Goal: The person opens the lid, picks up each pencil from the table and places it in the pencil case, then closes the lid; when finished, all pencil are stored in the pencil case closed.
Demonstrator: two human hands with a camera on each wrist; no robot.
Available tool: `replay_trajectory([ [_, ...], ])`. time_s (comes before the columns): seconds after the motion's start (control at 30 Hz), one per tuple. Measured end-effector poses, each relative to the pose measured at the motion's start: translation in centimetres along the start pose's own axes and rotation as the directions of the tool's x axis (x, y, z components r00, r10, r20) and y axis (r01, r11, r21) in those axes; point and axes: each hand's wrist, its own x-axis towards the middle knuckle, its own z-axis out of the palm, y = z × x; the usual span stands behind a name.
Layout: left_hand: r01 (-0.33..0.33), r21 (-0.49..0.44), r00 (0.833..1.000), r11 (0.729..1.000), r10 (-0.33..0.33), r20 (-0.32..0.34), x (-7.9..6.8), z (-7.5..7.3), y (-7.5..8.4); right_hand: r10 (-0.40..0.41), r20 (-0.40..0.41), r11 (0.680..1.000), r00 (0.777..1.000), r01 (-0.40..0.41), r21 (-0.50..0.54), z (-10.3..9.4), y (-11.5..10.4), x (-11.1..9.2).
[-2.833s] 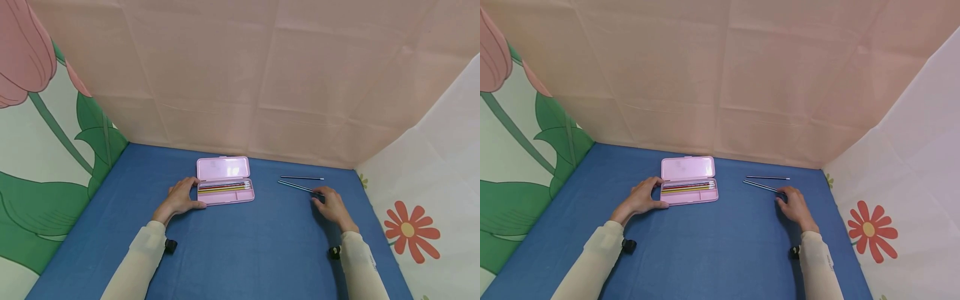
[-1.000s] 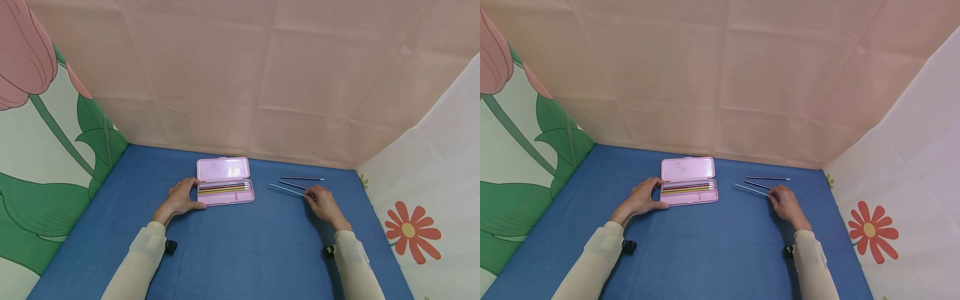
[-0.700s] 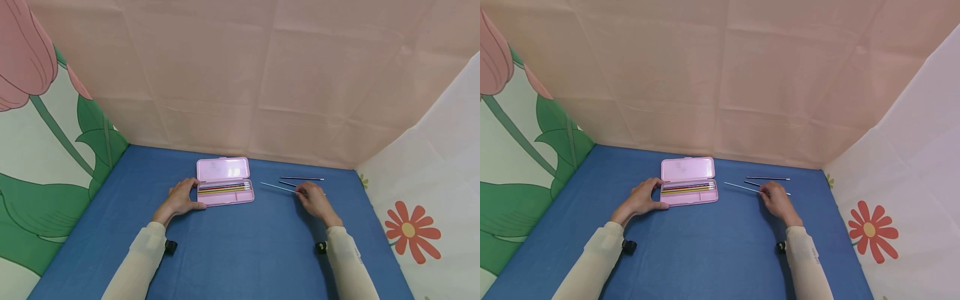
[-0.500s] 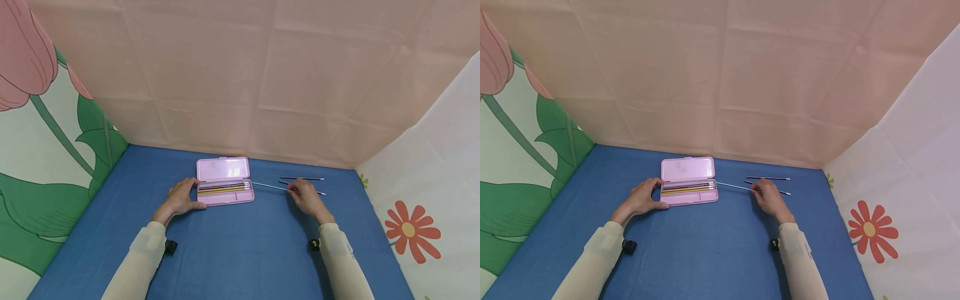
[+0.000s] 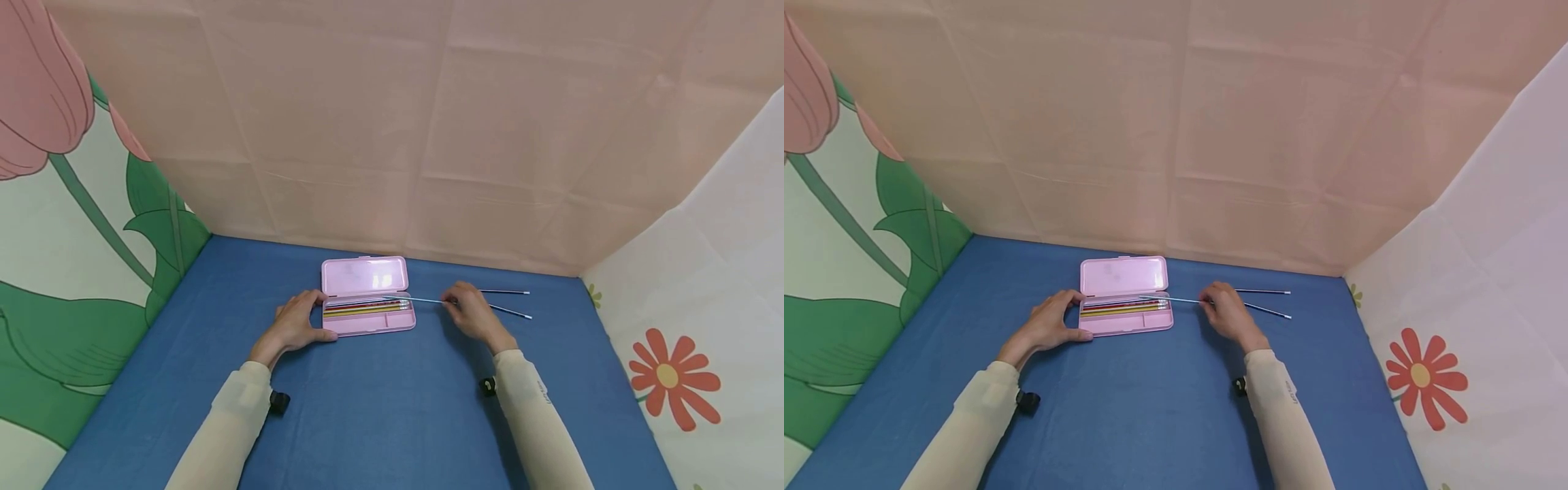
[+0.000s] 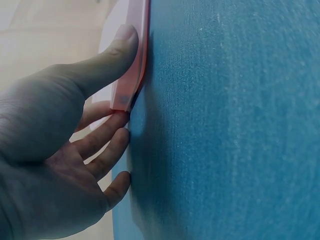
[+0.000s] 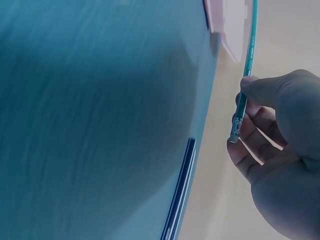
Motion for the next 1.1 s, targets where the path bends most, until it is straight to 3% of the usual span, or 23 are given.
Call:
replay_trajectory([
  [0.6,-0.007,0.006,1.000,1.000,0.007,-0.002,0.0,0.0,0.1,-0.028,0.112,0.999,0.993,0.024,0.034,3.2,-4.0,3.7],
  [1.1,-0.007,0.007,1.000,1.000,0.007,0.003,0.0,0.0,0.0,-0.069,0.152,0.997,0.986,0.062,0.049,5.4,-6.4,6.2],
])
